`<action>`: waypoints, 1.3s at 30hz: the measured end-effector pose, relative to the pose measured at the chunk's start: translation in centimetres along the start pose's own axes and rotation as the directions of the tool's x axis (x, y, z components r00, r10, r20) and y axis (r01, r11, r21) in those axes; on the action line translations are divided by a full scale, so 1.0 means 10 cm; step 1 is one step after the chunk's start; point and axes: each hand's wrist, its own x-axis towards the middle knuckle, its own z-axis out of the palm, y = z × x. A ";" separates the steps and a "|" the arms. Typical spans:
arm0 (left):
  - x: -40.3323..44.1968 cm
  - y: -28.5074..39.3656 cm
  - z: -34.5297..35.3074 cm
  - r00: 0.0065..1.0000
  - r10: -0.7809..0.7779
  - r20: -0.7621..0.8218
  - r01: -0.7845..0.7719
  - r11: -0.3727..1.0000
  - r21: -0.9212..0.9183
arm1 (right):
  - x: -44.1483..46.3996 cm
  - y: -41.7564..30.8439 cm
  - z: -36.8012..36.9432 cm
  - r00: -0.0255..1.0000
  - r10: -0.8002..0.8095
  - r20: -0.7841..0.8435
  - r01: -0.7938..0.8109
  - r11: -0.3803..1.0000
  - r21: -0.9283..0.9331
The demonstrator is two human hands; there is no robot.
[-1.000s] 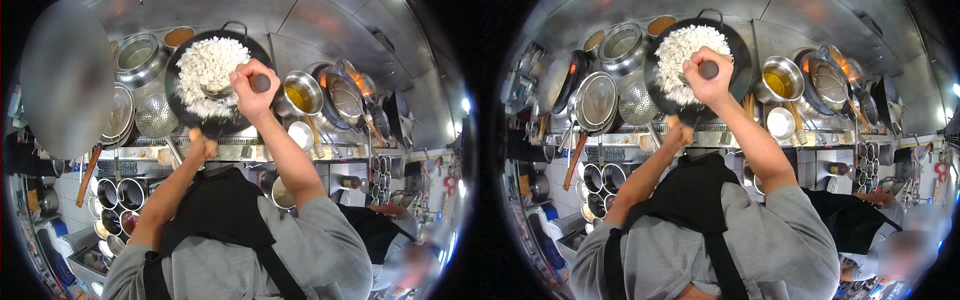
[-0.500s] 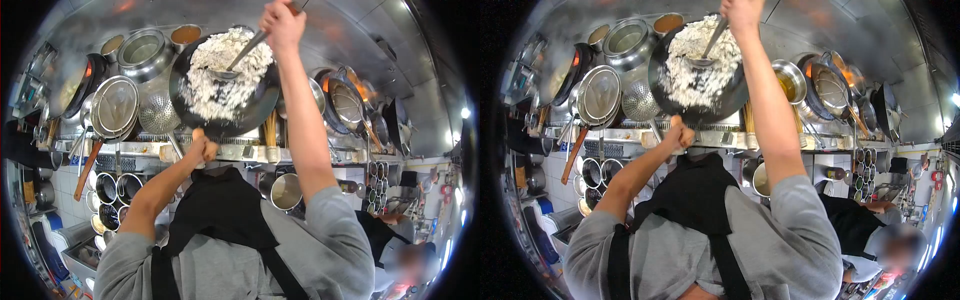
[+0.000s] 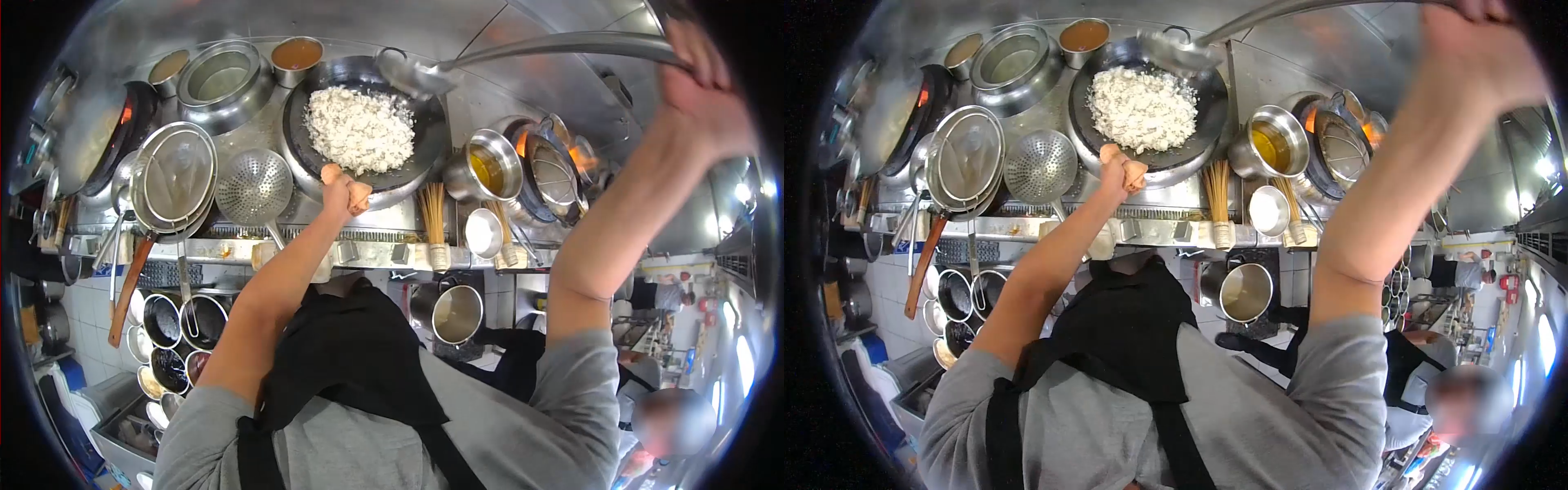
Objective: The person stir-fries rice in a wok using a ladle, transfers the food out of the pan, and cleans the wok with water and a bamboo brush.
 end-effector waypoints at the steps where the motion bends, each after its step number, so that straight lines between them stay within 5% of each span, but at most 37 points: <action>1: -0.06 0.01 0.00 1.000 -0.011 -0.006 0.012 0.999 0.038 | -0.09 -0.05 0.07 0.990 -0.078 0.120 0.077 0.997 0.018; 2: 0.05 -0.04 -0.06 0.999 0.013 0.037 -0.012 1.000 -0.024 | -0.18 -0.08 0.13 0.960 -0.159 0.232 0.151 0.987 0.051; 4: 0.05 -0.04 -0.04 1.000 0.009 -0.007 -0.009 1.000 -0.016 | -0.51 0.32 -0.34 0.955 -0.069 0.289 0.026 0.988 0.151; 5: 0.04 -0.03 -0.04 0.999 0.017 -0.050 -0.018 1.000 -0.019 | -0.99 0.85 -0.13 0.975 -0.125 -0.181 0.093 0.980 -0.176; 6: 0.05 -0.03 -0.11 1.000 0.007 0.028 -0.007 1.000 0.010 | -1.37 1.62 -0.19 0.871 -0.248 -0.423 0.169 0.962 -0.215; 7: 0.11 -0.02 -0.21 0.987 -0.067 0.146 0.064 0.998 0.028 | -1.99 2.59 -0.54 0.934 -0.071 -0.350 -0.014 0.972 -0.235; 8: 0.14 0.01 -0.33 0.957 -0.142 0.255 0.132 0.990 0.055 | -2.24 2.77 -0.57 0.997 0.065 -0.051 -0.057 0.987 0.150; 12: -0.39 0.48 -0.74 0.839 -0.375 0.394 0.257 0.911 0.322 | -1.40 2.13 -0.39 0.970 0.227 -0.089 -0.221 0.972 0.076; 14: -0.80 0.51 -0.77 0.980 -0.088 0.177 -0.035 0.805 0.592 | -1.16 1.53 -0.31 0.980 0.198 -0.005 -0.194 0.967 0.167; 15: -1.05 0.51 -0.70 0.978 0.088 0.188 -0.196 0.697 0.690 | -1.14 1.36 -0.34 0.991 0.114 0.074 -0.125 0.980 0.155; 17: -1.46 0.35 -0.61 0.843 0.427 0.327 -0.495 0.380 0.781 | -1.48 1.77 -0.30 0.996 -0.081 -0.036 0.087 0.968 0.235; 19: -1.96 0.46 -0.23 0.845 0.407 0.347 -0.479 0.289 0.829 | -1.91 2.63 -0.38 0.986 -0.156 -0.054 0.152 0.985 -0.077; 20: -2.15 0.49 -0.07 0.839 0.403 0.366 -0.496 0.286 0.820 | -2.14 2.97 -0.49 0.994 0.089 0.065 -0.095 0.991 0.093; 22: -2.41 0.57 0.13 0.809 0.451 0.377 -0.531 0.289 0.796 | -1.80 3.10 -0.64 0.987 0.041 0.157 -0.050 0.997 0.051; 24: -2.66 0.66 0.22 0.853 0.357 0.381 -0.505 0.373 0.779 | -1.32 2.47 -0.46 0.970 0.238 -0.044 -0.241 0.967 -0.080; 25: -2.77 0.70 0.26 0.859 0.346 0.378 -0.490 0.342 0.802 | -1.16 2.24 -0.46 0.957 0.290 -0.019 -0.286 0.951 0.117; 29: -2.64 0.68 0.34 0.850 0.332 0.409 -0.496 0.244 0.833 | -1.42 2.17 -0.52 0.995 -0.078 0.068 0.054 0.953 0.300; 31: -2.26 0.65 0.34 0.853 0.268 0.448 -0.482 0.070 0.874 | -1.80 2.79 -0.52 0.995 -0.096 -0.007 0.096 0.992 0.076; 33: -1.75 0.63 0.30 0.782 0.199 0.590 -0.549 -0.228 0.804 | -1.85 3.12 -0.63 0.975 0.065 0.211 -0.075 0.996 0.038; 34: -1.49 0.58 0.24 0.697 0.259 0.669 -0.618 -0.257 0.743 | -1.69 3.13 -0.65 0.956 0.076 0.283 -0.091 0.995 0.041; 35: -1.27 0.53 0.18 0.608 0.308 0.732 -0.673 -0.289 0.681 | -1.49 3.01 -0.61 0.979 0.095 0.182 -0.087 0.995 -0.052; 37: -0.98 0.56 0.15 0.716 0.185 0.673 -0.610 -0.302 0.733 | -1.17 2.40 -0.43 0.957 0.288 0.010 -0.288 0.957 -0.023; 39: -0.85 0.49 0.11 0.776 0.169 0.608 -0.519 -0.377 0.767 | -1.16 2.20 -0.47 0.988 0.151 0.044 -0.157 0.960 0.233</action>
